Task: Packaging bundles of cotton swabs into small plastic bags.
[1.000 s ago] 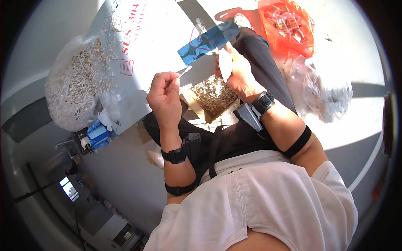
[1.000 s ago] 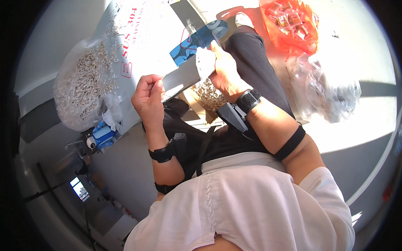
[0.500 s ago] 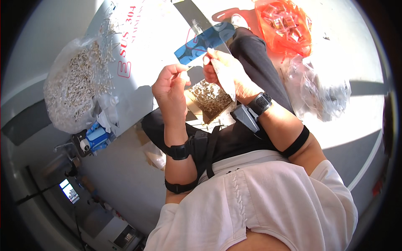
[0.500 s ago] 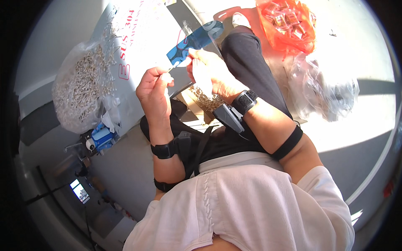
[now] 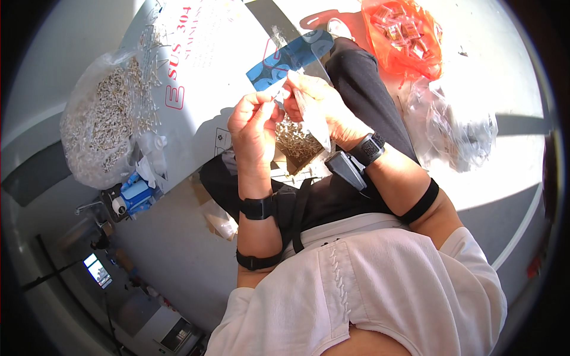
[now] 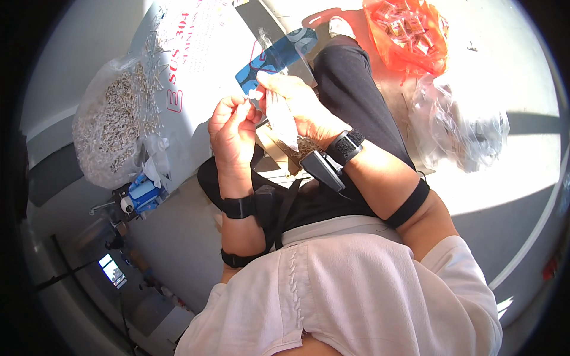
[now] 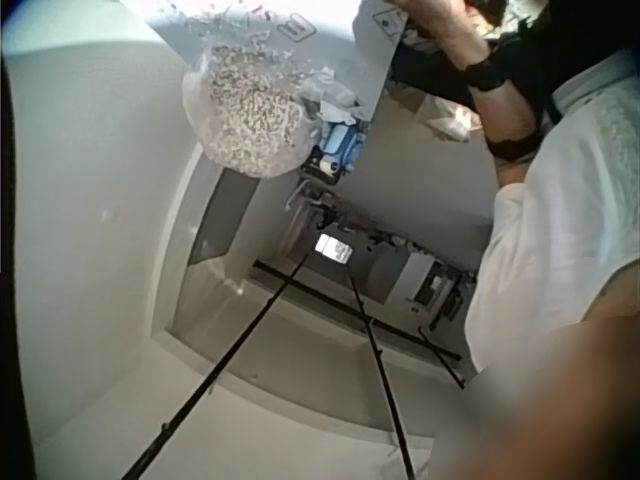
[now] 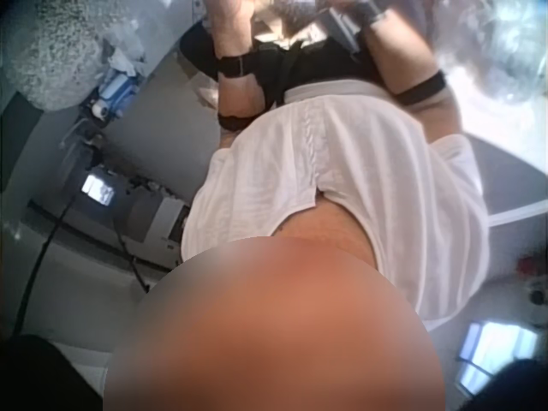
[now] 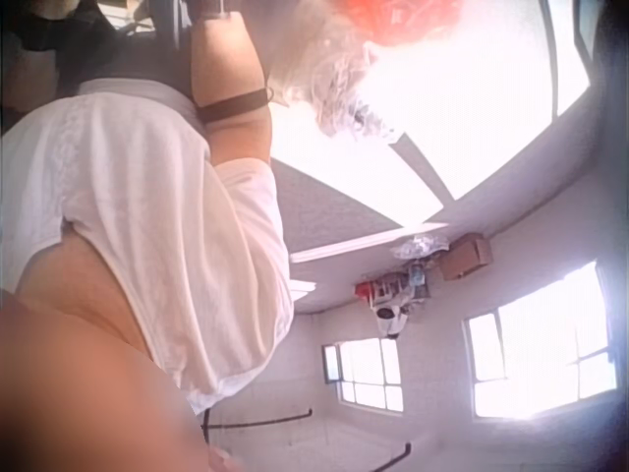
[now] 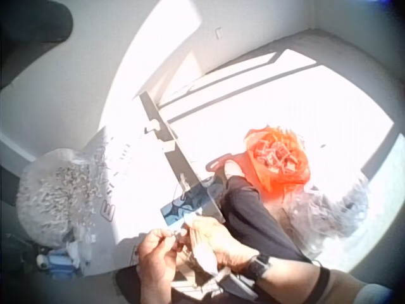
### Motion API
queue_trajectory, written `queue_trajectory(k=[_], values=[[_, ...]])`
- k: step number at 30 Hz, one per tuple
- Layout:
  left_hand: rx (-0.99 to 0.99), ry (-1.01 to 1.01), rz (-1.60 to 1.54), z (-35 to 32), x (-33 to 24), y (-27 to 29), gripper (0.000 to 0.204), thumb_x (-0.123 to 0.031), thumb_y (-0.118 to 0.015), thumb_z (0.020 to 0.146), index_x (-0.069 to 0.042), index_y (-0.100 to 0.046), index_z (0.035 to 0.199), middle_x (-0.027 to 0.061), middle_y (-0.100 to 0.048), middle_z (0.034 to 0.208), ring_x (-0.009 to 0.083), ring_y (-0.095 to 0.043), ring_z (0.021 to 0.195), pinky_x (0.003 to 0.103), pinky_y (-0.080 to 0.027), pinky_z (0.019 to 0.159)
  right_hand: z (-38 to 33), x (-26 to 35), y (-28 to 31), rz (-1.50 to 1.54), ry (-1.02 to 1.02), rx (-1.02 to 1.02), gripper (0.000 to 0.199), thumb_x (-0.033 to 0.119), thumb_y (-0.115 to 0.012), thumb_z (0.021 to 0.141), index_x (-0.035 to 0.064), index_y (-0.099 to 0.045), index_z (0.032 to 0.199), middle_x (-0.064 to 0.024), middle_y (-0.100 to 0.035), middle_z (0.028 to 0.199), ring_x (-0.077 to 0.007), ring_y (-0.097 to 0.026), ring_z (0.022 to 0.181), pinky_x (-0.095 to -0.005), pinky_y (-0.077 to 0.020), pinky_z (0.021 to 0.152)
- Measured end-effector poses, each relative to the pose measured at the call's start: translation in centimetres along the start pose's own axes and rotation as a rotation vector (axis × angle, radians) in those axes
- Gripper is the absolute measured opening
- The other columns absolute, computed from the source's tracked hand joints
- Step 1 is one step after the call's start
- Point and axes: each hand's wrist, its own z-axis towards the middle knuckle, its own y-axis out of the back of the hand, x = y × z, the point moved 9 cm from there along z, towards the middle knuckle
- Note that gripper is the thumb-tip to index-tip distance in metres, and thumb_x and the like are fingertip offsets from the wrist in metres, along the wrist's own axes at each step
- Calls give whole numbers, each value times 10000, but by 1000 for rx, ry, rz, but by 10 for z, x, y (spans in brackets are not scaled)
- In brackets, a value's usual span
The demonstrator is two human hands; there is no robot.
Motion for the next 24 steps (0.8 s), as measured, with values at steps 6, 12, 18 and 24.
queue_trajectory(k=[6,12,18,24], values=[[-24,7,22,-2,0,-1,71,37,-521,880,14,-579,915,50,-546,782,133,-535,689,260,-457,668,6,2,7,-173,78,-87,251,255,-620,907,26,-620,805,-30,-609,700,-112,-562,577,-250,-459,523],[92,-51,-98,-8,-12,-11,42,-44,-560,900,-12,-580,918,42,-513,775,136,-471,696,284,-427,659,4,4,25,-44,35,-255,295,309,-606,912,43,-608,786,-33,-590,652,-136,-543,533,-258,-453,505],[314,-126,-271,-9,-22,-27,127,-79,-672,831,-51,-552,864,14,-458,771,110,-410,663,241,-354,587,7,4,28,-59,58,-253,320,333,-594,916,51,-598,764,-36,-580,635,-143,-542,518,-260,-454,496],[385,-94,-337,-16,-24,-33,170,-53,-707,782,-65,-538,780,13,-463,766,107,-426,634,223,-353,561,4,6,25,-83,40,-256,339,349,-578,924,56,-604,756,-36,-584,626,-135,-550,514,-248,-456,489]])
